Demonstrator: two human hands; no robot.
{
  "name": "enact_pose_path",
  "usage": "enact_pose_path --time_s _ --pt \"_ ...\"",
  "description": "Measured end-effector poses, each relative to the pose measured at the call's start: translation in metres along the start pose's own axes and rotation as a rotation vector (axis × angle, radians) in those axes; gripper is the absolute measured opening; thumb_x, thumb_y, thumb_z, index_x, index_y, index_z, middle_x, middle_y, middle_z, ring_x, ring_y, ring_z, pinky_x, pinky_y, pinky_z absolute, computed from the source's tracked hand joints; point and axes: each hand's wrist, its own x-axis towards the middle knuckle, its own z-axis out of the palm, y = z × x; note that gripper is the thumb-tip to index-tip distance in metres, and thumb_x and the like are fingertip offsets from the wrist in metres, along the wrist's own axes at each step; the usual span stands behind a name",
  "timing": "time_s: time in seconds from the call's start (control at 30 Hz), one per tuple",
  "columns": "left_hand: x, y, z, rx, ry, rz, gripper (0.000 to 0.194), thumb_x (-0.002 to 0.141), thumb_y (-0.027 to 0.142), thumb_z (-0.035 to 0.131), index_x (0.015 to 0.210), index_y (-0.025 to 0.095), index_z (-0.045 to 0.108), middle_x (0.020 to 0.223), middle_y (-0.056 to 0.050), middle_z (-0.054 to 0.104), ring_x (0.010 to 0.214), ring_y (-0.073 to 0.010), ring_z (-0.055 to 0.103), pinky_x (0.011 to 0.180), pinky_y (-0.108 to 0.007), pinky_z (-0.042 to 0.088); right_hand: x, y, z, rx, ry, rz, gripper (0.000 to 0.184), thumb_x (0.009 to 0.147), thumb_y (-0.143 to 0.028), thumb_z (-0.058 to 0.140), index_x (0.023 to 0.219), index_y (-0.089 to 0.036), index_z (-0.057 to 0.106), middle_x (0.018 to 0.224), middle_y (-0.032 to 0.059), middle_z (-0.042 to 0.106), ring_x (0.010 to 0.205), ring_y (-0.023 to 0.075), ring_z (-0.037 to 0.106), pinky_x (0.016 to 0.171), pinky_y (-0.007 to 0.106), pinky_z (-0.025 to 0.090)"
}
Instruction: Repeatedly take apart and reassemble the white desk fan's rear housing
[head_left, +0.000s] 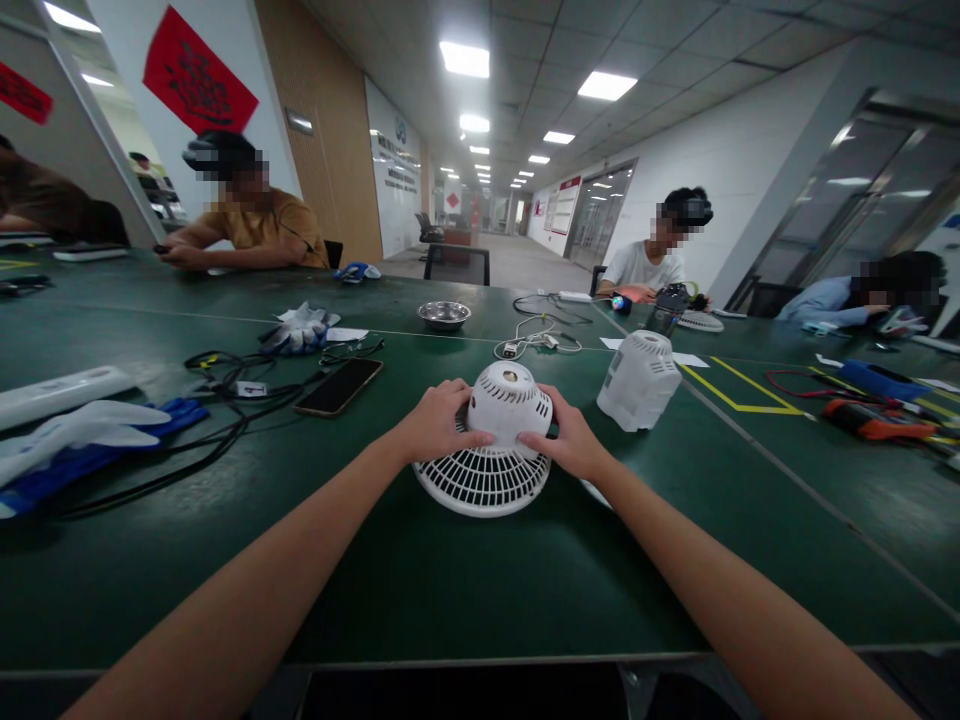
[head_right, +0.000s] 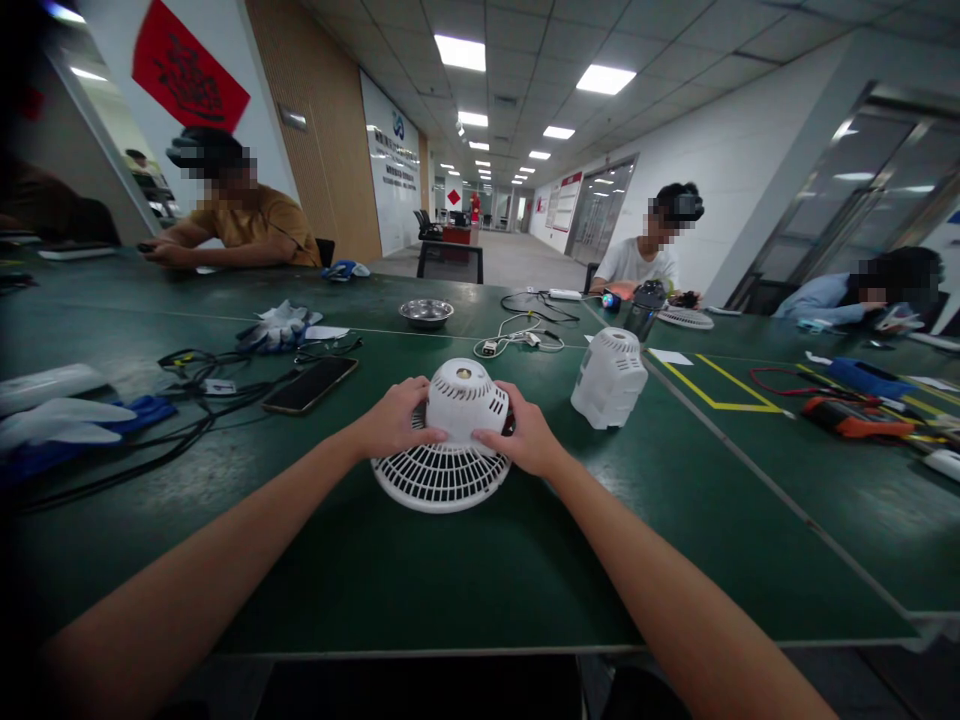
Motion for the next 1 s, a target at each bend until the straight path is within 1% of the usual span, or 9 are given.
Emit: enact_pose_path --time_s 0.17,0.27,0.4,0.53,0.63,0.8,0.93,1.0 --pt "0.0002 0.0029 -0.0011 0.003 0.002 -0.008 0.065 0.079 0.069 0.062 0.12 0.019 0.064 0.116 -0.012 0.059 0.105 -0.0304 0.054 0.091 -0.047 0.043 0.0005 -0.0016 0.0016 0.025 0.018 0.027 0.077 0.076 -0.043 0.08 0.139 -0.021 0.041 0.123 0.0107 0.067 0.109 0.0291 0.066 0.096 0.047 0.053" --pt "0.0 0.0048 -0.002 -0.001 -0.004 -0.014 0.066 0.079 0.071 0.061 0.121 0.019 0.064 0.116 -0.012 0.059 0.105 -0.0304 0.054 0.091 -0.047 0.043 0.0005 -0.0028 0.001 0.003 0.02 0.021 0.077 0.077 -0.045 0.079 0.139 -0.021 0.042 0.122 0.0103 0.067 0.108 0.029 0.066 0.096 0.048 0.053" --pt "-0.0009 0.0044 -0.0032 0.0 -0.005 -0.013 0.064 0.081 0.069 0.06 0.122 0.019 0.063 0.117 -0.012 0.059 0.105 -0.0303 0.055 0.092 -0.047 0.043 -0.0003 -0.0043 0.0023 -0.029 0.049 0.008 0.077 0.077 -0.046 0.079 0.14 -0.022 0.042 0.121 0.0108 0.068 0.106 0.0296 0.067 0.095 0.048 0.053" --pt "-0.0022 0.0037 -0.0051 0.001 0.001 0.017 0.062 0.083 0.067 0.059 0.123 0.019 0.063 0.117 -0.012 0.06 0.105 -0.0301 0.055 0.091 -0.047 0.043 -0.0003 -0.0034 0.0054 -0.02 0.071 0.003 0.079 0.076 -0.047 0.079 0.14 -0.022 0.042 0.123 0.0114 0.067 0.107 0.0298 0.067 0.093 0.047 0.055" --pt "-0.0021 0.004 -0.0054 0.002 0.007 0.015 0.063 0.081 0.067 0.061 0.123 0.021 0.064 0.117 -0.012 0.06 0.105 -0.0307 0.054 0.092 -0.048 0.042 0.0003 -0.0007 0.0062 -0.009 0.064 0.005 0.08 0.076 -0.047 0.08 0.141 -0.022 0.04 0.124 0.0117 0.066 0.108 0.03 0.066 0.094 0.048 0.054" --pt "-0.0015 0.0031 -0.0039 0.0 -0.007 -0.007 0.064 0.079 0.067 0.063 0.124 0.022 0.064 0.12 -0.011 0.06 0.107 -0.0315 0.054 0.094 -0.049 0.041 0.001 0.0005 0.0042 -0.009 0.049 -0.026 0.079 0.077 -0.045 0.079 0.14 -0.022 0.04 0.131 0.0128 0.062 0.115 0.03 0.063 0.101 0.05 0.05" --pt "-0.002 0.0014 -0.0033 -0.006 -0.018 0.006 0.064 0.079 0.067 0.063 0.124 0.021 0.063 0.123 -0.012 0.059 0.11 -0.0315 0.053 0.095 -0.049 0.041 0.0005 -0.0024 0.0024 0.0 0.018 -0.031 0.078 0.078 -0.045 0.078 0.14 -0.021 0.039 0.129 0.0126 0.063 0.114 0.03 0.064 0.099 0.049 0.051" --pt "-0.0022 0.0012 -0.0034 -0.007 -0.015 0.018 0.063 0.08 0.066 0.063 0.123 0.02 0.063 0.122 -0.012 0.059 0.109 -0.0316 0.053 0.095 -0.05 0.041 0.0003 -0.0031 0.0023 -0.012 0.023 -0.034 0.077 0.077 -0.045 0.079 0.139 -0.021 0.04 0.128 0.0123 0.064 0.114 0.03 0.064 0.1 0.049 0.05"
